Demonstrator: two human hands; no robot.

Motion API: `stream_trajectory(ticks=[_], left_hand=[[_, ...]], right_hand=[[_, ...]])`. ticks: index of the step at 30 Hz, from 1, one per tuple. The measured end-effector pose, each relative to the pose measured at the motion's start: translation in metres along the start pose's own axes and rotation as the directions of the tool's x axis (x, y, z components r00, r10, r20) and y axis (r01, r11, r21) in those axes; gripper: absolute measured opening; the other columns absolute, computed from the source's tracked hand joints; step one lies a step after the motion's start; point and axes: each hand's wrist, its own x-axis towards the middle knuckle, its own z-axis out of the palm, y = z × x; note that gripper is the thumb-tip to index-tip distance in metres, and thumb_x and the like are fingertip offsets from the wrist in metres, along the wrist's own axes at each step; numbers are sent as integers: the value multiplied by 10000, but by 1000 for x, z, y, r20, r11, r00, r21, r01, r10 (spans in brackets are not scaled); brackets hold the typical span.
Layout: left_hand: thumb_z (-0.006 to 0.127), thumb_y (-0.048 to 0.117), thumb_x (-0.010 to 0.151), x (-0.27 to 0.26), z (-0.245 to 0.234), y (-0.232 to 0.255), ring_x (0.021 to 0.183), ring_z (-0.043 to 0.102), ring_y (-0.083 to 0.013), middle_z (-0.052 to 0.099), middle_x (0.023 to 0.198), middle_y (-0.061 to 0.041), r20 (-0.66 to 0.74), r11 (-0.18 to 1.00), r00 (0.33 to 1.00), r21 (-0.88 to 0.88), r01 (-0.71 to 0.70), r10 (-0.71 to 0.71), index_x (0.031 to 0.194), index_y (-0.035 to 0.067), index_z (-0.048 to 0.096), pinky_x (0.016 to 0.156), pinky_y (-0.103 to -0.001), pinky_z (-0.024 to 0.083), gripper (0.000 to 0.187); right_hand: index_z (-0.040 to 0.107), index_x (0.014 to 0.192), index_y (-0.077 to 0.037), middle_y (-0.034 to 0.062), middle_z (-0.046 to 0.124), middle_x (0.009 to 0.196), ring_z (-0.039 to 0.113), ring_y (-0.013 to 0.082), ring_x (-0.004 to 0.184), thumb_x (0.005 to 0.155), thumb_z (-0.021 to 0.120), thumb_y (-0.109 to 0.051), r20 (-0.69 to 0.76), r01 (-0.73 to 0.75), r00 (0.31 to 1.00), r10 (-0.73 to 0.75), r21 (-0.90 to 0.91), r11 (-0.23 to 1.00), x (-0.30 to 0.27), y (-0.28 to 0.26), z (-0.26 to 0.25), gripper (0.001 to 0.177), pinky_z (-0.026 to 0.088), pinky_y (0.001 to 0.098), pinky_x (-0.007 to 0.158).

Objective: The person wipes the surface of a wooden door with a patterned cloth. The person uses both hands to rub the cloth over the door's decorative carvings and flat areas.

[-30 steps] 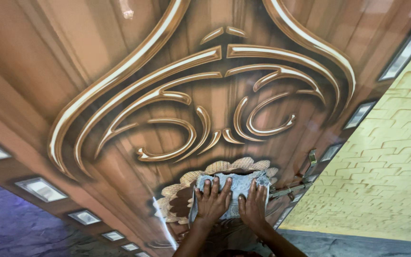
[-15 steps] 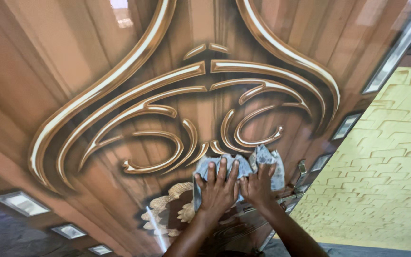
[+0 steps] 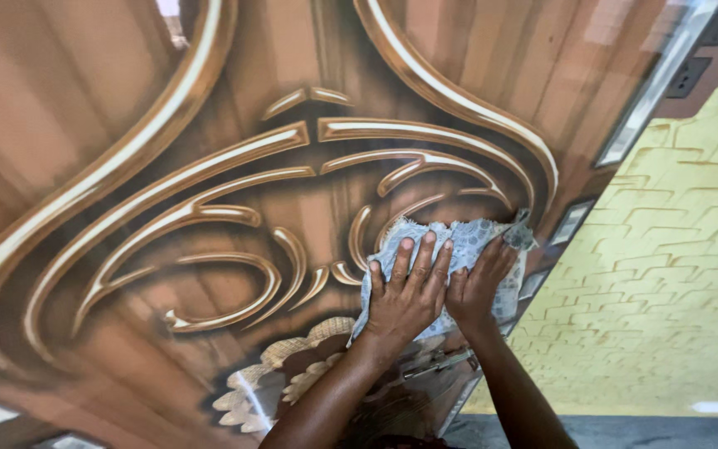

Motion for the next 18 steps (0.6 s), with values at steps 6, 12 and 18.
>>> stream_trajectory(ticks=[6,12,18], left_hand=[[475,387,1086,-24,19,28,1566,230,-355,341,1684,-107,192,972,973,-221,-83,127,1579,170,489,1206,-649,152,539],[485,380,1037,-73,56,64,1563,240,-299,322,1689,-71,195,972,969,-204,-113,154,1593,170,437,1133,-585,317,597],[474,368,1028,-110,77,95,1572,222,-305,302,1700,-78,277,928,941,-363,-84,194,1573,123,450,1157,-597,265,598]], right_hand=[[111,1573,183,439,123,1637,79,671,1497,1081,369,-322,65,-67,996,67,3,998,-74,59,24,751,63,701,1225],[234,1451,229,490,244,1485,229,672,1389,1037,386,-297,179,117,980,-88,-160,980,-154,104,56,686,113,746,1169],[189,1484,238,501,193,1522,188,675,1413,1070,377,-240,234,115,968,-86,-113,987,-183,104,46,660,136,699,1199]])
